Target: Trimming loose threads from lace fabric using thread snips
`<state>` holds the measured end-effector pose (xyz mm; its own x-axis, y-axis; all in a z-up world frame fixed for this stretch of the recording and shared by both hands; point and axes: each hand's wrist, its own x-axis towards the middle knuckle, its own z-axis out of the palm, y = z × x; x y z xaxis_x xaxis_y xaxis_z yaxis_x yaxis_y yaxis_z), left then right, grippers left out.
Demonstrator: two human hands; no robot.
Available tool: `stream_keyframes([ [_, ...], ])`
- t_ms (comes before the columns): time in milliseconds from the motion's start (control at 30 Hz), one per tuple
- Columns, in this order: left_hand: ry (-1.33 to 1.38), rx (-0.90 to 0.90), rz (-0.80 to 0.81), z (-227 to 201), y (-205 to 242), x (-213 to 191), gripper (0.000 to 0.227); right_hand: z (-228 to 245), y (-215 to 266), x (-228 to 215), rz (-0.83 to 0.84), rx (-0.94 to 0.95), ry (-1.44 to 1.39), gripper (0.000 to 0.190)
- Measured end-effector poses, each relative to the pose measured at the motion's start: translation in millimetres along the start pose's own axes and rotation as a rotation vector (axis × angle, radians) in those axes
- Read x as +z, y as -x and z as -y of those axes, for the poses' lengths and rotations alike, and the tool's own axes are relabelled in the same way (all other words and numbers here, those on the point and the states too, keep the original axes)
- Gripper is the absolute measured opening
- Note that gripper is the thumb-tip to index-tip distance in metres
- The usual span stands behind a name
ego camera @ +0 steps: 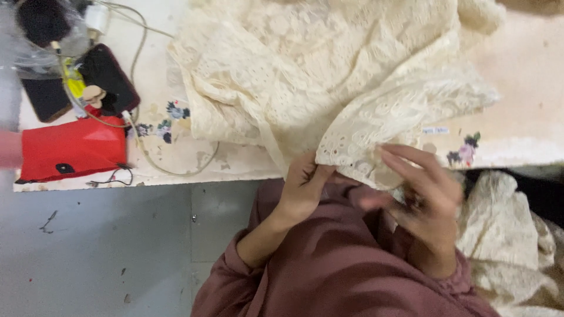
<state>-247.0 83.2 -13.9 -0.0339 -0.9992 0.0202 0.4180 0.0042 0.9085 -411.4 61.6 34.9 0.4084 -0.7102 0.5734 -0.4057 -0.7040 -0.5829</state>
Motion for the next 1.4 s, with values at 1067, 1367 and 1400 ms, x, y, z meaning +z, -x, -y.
stream_keyframes([
  [1067,-0.291,0.158,0.122,-52,-8,39,0.014,-58,0,-20,-0.150,0.127,-0.484,0.018],
  [1367,-0.249,0.233,0.063,-51,-6,42,0.020,-47,7,-42,-0.239,-0.217,-0.304,0.012],
  [1400,-0.273,0.210,-0.001,-50,-6,41,0.017,-56,10,-45,-0.254,-0.244,-0.271,0.004],
])
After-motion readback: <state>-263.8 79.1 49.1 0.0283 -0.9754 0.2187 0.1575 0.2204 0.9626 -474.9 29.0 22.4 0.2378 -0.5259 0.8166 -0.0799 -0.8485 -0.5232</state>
